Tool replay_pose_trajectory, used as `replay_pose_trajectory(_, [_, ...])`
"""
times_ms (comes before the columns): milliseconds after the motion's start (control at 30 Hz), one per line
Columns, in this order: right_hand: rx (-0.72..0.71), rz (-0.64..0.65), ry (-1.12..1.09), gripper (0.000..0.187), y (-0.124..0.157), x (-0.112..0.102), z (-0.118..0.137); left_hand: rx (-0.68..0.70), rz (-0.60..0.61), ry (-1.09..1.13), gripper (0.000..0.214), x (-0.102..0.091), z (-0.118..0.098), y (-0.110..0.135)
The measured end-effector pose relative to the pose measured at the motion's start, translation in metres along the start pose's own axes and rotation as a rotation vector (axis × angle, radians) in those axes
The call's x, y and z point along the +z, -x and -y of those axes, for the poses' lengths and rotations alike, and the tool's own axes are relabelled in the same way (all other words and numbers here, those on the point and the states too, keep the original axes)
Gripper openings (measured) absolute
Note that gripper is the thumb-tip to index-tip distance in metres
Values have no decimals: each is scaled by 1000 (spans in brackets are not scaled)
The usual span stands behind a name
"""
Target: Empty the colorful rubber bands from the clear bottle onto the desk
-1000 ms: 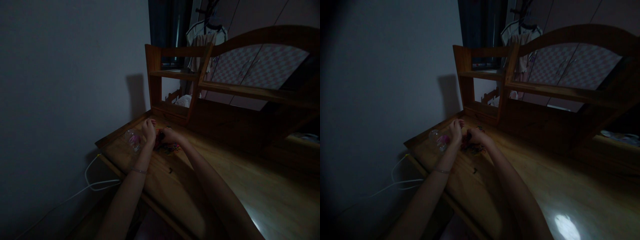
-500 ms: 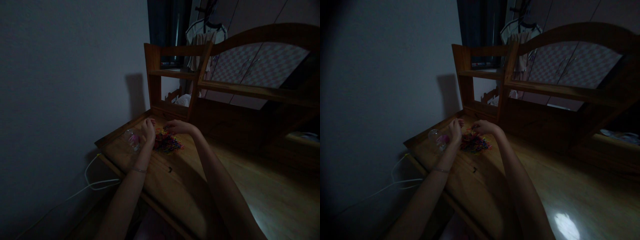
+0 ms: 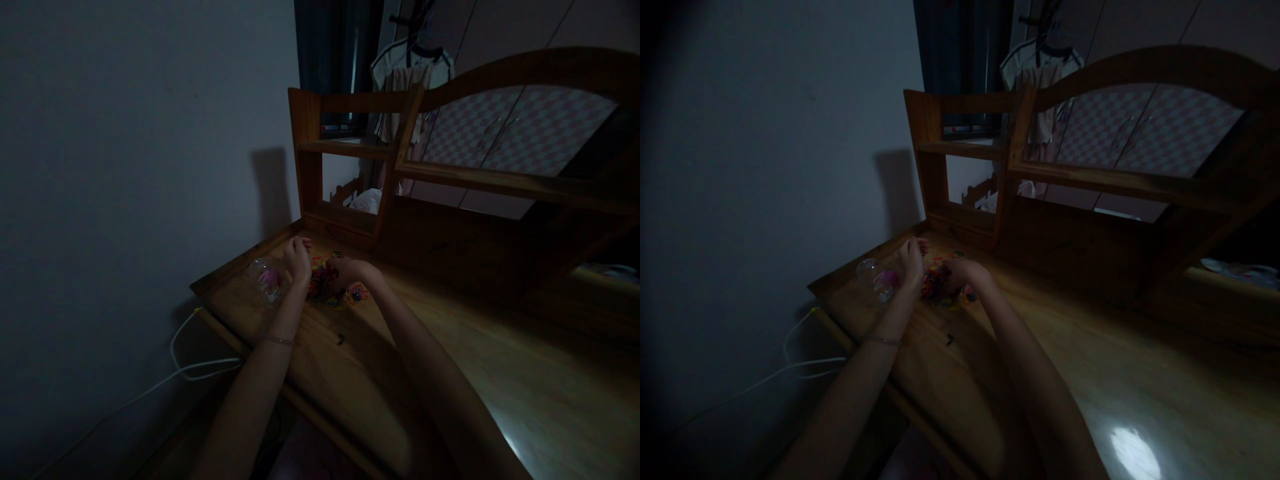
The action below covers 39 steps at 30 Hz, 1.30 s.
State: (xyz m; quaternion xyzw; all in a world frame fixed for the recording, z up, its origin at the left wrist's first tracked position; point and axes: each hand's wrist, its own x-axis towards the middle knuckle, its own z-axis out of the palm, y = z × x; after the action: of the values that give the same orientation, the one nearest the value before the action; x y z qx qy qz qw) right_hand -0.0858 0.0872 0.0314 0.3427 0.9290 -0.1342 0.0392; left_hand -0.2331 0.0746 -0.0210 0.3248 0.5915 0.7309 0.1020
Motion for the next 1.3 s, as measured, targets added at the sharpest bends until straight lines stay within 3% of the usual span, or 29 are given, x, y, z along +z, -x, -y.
replay_pose_trajectory(200, [-11, -75, -20, 31, -3, -7, -2, -14, -5, 9, 35, 0, -2, 0])
replay_pose_trajectory(433, [-79, -182, -118, 27, 7, -32, -5, 0, 4, -3, 36, 0, -3, 1])
replay_pose_trajectory(633, [-113, -187, -220, 28, 11, -36, -3, -13, -9, -10, 35, 1, 2, -2])
replay_pose_trajectory(800, [-117, -146, -258, 36, 9, -30, -8, -11, -4, -3, 35, 1, 5, -2])
replay_pose_trajectory(933, [-162, -11, -176, 75, 2, -14, -9, 8, 6, -1, 36, 1, 6, -2])
replay_pose_trajectory(1000, [-177, 41, -125, 81, -3, -3, -5, 4, 2, 3, 37, 0, 6, -2])
replay_pose_trajectory(1133, [-120, -12, 1, 73, -11, 12, 4, 18, 6, 16, 36, -1, 4, -2])
replay_pose_trajectory(1300, [-114, -89, -51, 47, -12, 13, 3, -7, 15, 29, 36, -1, 2, -1])
